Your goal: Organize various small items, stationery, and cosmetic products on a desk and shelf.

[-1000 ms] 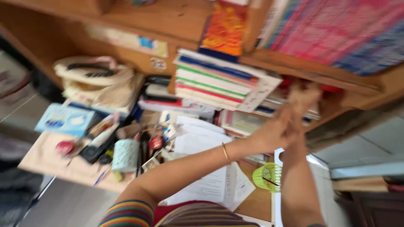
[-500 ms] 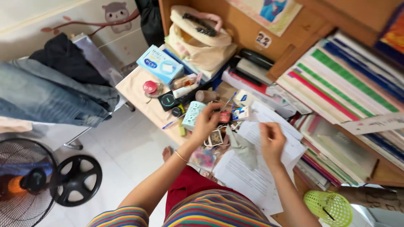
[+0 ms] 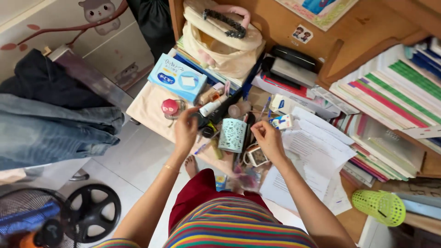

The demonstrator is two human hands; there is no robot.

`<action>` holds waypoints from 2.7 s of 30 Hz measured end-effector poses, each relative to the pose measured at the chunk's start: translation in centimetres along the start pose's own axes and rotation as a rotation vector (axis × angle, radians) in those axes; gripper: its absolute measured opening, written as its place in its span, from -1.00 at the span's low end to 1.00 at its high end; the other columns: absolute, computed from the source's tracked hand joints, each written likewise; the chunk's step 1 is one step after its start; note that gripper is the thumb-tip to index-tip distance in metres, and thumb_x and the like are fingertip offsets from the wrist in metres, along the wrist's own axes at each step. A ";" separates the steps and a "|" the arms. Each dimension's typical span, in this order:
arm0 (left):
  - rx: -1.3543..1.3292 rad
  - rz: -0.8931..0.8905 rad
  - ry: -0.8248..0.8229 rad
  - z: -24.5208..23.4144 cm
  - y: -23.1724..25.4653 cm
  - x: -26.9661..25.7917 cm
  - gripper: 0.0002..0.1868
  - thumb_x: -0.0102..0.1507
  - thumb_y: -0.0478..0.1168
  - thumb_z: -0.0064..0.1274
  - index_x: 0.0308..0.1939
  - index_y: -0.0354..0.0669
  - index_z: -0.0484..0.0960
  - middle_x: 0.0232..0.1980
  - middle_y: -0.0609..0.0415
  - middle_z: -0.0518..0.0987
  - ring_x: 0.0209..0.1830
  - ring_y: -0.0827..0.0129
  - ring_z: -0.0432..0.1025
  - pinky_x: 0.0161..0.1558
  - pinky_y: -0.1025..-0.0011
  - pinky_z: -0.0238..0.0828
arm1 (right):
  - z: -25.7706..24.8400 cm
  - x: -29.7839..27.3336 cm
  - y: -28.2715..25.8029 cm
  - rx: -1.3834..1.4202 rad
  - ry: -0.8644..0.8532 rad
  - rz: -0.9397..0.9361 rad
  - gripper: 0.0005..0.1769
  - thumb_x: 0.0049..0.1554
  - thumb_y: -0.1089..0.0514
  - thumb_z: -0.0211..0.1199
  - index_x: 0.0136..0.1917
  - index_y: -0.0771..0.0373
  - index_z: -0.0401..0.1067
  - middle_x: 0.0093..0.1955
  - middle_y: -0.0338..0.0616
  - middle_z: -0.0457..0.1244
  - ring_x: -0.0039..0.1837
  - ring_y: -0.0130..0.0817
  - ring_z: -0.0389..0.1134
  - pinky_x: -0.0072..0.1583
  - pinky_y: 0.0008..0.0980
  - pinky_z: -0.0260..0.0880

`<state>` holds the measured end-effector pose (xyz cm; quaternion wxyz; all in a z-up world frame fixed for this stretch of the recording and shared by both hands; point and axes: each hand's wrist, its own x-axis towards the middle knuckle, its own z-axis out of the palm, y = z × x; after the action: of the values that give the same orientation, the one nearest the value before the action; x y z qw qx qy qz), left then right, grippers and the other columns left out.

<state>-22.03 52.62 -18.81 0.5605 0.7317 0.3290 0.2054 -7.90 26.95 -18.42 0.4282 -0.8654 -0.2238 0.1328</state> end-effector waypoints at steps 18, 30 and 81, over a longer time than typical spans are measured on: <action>1.094 0.482 -0.361 8.1 -2.3 14.9 -0.48 0.22 -0.23 0.13 0.22 -0.33 0.41 0.03 -0.20 0.60 0.06 0.05 0.50 -0.09 0.22 0.52 | 7.6 4.8 -6.3 0.117 0.224 -0.001 -0.87 0.17 0.17 0.35 -0.06 0.28 0.55 -0.24 -0.27 0.37 -0.23 -0.57 0.32 -0.16 -0.50 0.34; -0.222 0.027 -0.704 1.6 1.3 11.3 -0.50 0.27 -0.16 0.24 0.25 -0.28 0.56 -0.05 0.02 0.72 -0.10 0.41 0.57 -0.07 0.44 0.50 | 6.5 5.9 -9.9 0.516 0.099 0.209 -0.63 0.17 0.01 0.27 0.20 0.16 0.46 -0.10 -0.41 0.39 -0.18 -0.65 0.32 -0.23 -0.59 0.31; 0.452 1.274 0.042 -1.6 32.4 18.8 -0.39 0.35 -0.08 0.02 0.44 -0.29 0.36 0.50 -0.16 0.30 0.62 0.07 0.04 0.52 -0.33 -0.37 | -16.9 31.6 -37.0 -0.139 0.568 -0.571 -0.61 0.09 0.21 0.51 0.09 0.39 0.41 -0.10 -0.06 0.44 -0.10 -0.39 0.48 -0.06 -0.41 0.49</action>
<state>-1.76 62.09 11.28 0.1566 0.8781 -0.1208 0.4357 16.43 50.98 20.16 0.4330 -0.7978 -0.3362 -0.2513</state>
